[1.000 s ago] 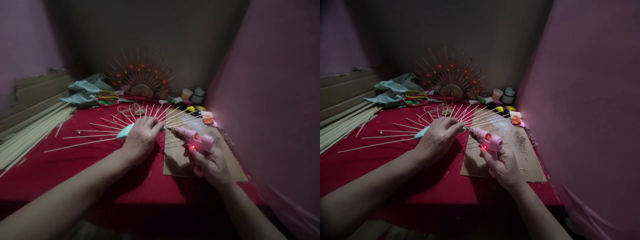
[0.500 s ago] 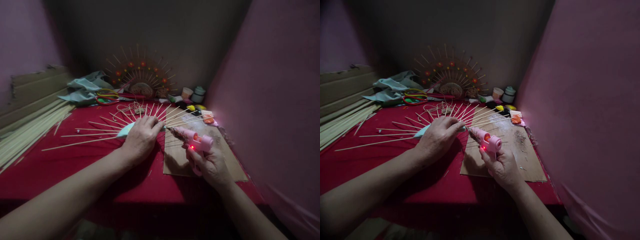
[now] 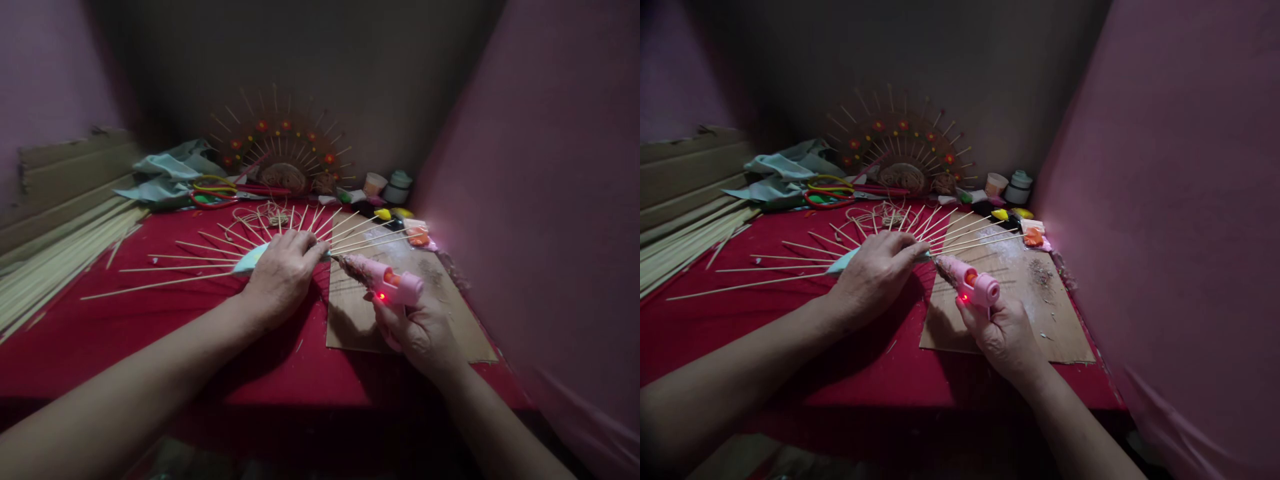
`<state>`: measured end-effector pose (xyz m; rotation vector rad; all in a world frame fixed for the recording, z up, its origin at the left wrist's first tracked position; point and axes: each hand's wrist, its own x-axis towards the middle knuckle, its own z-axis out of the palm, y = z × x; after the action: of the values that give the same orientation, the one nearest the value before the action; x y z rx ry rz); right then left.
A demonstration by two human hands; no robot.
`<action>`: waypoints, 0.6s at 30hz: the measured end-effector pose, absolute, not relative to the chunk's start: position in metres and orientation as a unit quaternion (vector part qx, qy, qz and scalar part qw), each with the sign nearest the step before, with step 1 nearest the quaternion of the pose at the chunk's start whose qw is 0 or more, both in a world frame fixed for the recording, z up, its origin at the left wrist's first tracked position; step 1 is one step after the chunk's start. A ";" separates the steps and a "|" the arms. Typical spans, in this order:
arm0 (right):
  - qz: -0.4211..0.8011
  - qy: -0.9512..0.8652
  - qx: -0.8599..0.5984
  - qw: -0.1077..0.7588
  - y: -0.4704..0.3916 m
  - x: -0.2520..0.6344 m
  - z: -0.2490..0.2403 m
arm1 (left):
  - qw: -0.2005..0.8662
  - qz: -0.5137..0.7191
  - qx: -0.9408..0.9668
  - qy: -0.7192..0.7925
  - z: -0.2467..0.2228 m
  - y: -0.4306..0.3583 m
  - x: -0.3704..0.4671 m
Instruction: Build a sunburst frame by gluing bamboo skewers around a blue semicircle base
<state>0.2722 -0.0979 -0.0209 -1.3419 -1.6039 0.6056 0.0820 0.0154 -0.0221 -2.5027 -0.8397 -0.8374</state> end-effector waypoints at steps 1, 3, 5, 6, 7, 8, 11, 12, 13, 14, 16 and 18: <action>0.245 -0.653 -0.542 0.469 -0.098 0.272 -0.021 | 0.186 -0.299 -0.887 -0.299 -0.022 0.015 0.082; 0.240 -0.652 -0.538 0.478 -0.099 0.273 -0.021 | 0.187 -0.300 -0.887 -0.298 -0.022 0.016 0.082; 0.247 -0.639 -0.549 0.479 -0.100 0.273 -0.022 | 0.192 -0.299 -0.887 -0.296 -0.022 0.016 0.082; 0.256 -0.629 -0.558 0.477 -0.100 0.274 -0.023 | 0.194 -0.298 -0.887 -0.295 -0.022 0.016 0.082; 0.265 -0.620 -0.564 0.477 -0.101 0.274 -0.023 | 0.196 -0.297 -0.887 -0.295 -0.022 0.016 0.082; 0.271 -0.616 -0.567 0.476 -0.102 0.274 -0.023 | 0.197 -0.296 -0.887 -0.296 -0.022 0.016 0.082; 0.269 -0.622 -0.555 0.483 -0.101 0.274 -0.024 | 0.191 -0.291 -0.888 -0.300 -0.021 0.015 0.082; 0.267 -0.626 -0.550 0.485 -0.101 0.274 -0.023 | 0.189 -0.289 -0.889 -0.301 -0.021 0.015 0.082; 0.267 -0.628 -0.547 0.485 -0.100 0.274 -0.023 | 0.187 -0.288 -0.890 -0.301 -0.021 0.014 0.082; 0.266 -0.629 -0.547 0.484 -0.100 0.273 -0.023 | 0.186 -0.287 -0.890 -0.302 -0.021 0.014 0.082; 0.260 -0.632 -0.552 0.477 -0.099 0.273 -0.022 | 0.183 -0.286 -0.891 -0.301 -0.021 0.014 0.082; 0.257 -0.634 -0.558 0.470 -0.099 0.272 -0.021 | 0.182 -0.287 -0.892 -0.299 -0.021 0.014 0.083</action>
<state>0.2721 -0.0989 -0.0206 -1.3663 -1.5536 0.6294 0.0825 0.0139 -0.0213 -2.5177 -0.8453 -0.8095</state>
